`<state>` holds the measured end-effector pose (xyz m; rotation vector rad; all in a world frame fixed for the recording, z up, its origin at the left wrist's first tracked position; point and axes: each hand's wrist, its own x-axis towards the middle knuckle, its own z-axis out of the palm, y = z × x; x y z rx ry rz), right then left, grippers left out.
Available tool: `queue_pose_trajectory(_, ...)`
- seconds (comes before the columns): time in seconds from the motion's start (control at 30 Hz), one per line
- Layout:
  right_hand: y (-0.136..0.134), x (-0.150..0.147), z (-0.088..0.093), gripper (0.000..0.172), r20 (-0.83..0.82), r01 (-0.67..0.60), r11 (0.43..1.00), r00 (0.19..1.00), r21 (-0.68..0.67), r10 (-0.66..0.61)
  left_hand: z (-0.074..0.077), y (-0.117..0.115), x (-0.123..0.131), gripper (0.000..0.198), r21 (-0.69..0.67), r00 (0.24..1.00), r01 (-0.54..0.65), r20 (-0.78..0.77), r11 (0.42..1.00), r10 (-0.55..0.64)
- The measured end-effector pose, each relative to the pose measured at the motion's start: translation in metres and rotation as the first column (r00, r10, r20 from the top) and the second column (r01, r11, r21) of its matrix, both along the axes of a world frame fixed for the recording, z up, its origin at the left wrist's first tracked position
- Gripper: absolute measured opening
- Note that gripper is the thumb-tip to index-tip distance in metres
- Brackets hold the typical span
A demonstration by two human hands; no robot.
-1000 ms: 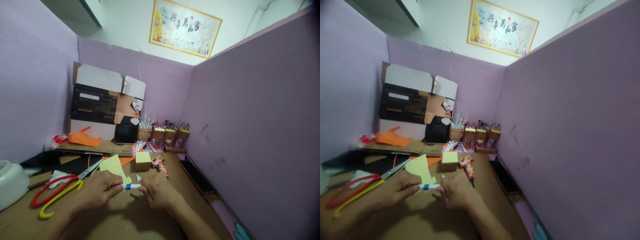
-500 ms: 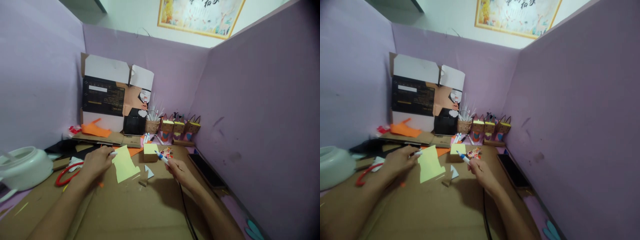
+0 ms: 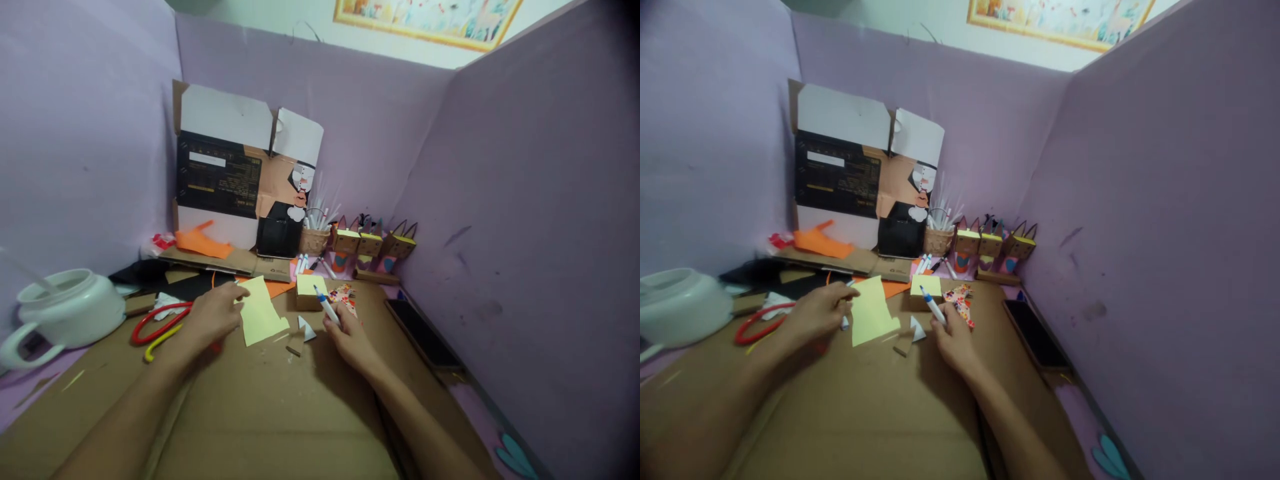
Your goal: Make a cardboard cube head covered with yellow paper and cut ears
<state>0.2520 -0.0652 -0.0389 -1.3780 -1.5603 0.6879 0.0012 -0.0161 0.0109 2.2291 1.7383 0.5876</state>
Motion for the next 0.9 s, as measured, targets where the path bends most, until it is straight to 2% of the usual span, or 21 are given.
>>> queue_pose_trajectory(0.07,0.001,-0.004,-0.003,0.005,0.011,0.018,1.0,1.0,-0.011,-0.018,-0.003,-0.011,0.021,0.025,0.041,0.992,0.093,0.084,0.995,-0.096)
queue_pose_trajectory(0.1,0.001,-0.005,-0.004,0.004,0.012,0.027,0.999,1.0,-0.018,-0.027,-0.006,-0.018,0.033,0.024,0.02,0.987,0.136,0.08,0.99,-0.138)
queue_pose_trajectory(0.23,0.003,-0.005,-0.006,0.009,-0.006,0.075,0.996,0.997,-0.044,-0.075,-0.02,-0.041,0.068,0.031,-0.092,0.985,0.131,-0.098,0.987,-0.14)
queue_pose_trajectory(0.33,0.005,-0.005,-0.006,0.015,-0.046,0.113,0.991,0.992,-0.074,-0.117,-0.028,-0.049,0.076,0.03,-0.104,0.979,0.157,-0.117,0.982,-0.169)
queue_pose_trajectory(0.47,0.006,-0.006,-0.004,0.014,-0.119,0.137,0.984,0.981,-0.115,-0.15,-0.029,-0.05,0.074,0.023,-0.111,0.983,0.173,-0.048,0.979,-0.179)
queue_pose_trajectory(0.57,0.002,-0.008,0.0,0.017,-0.19,0.114,0.98,0.971,-0.162,-0.145,-0.032,-0.048,0.074,0.014,-0.165,0.99,0.138,0.063,0.977,-0.129)
queue_pose_trajectory(0.67,-0.005,-0.012,0.004,0.029,-0.269,0.038,0.971,0.958,-0.235,-0.102,-0.043,-0.043,0.076,0.007,-0.198,0.961,0.148,0.262,0.969,-0.093)
queue_pose_trajectory(0.77,-0.01,-0.017,0.006,0.035,-0.345,-0.032,0.953,0.935,-0.302,-0.078,-0.049,-0.039,0.08,0.009,-0.161,0.856,0.241,0.501,0.957,-0.131)
queue_pose_trajectory(0.83,-0.01,-0.017,0.007,0.034,-0.4,-0.051,0.946,0.912,-0.321,-0.087,-0.047,-0.038,0.083,0.009,-0.183,0.761,0.324,0.633,0.928,-0.141)
queue_pose_trajectory(0.9,-0.009,-0.015,0.008,0.033,-0.461,-0.055,0.947,0.882,-0.316,-0.103,-0.04,-0.038,0.083,0.013,-0.252,0.674,0.404,0.732,0.879,-0.1)
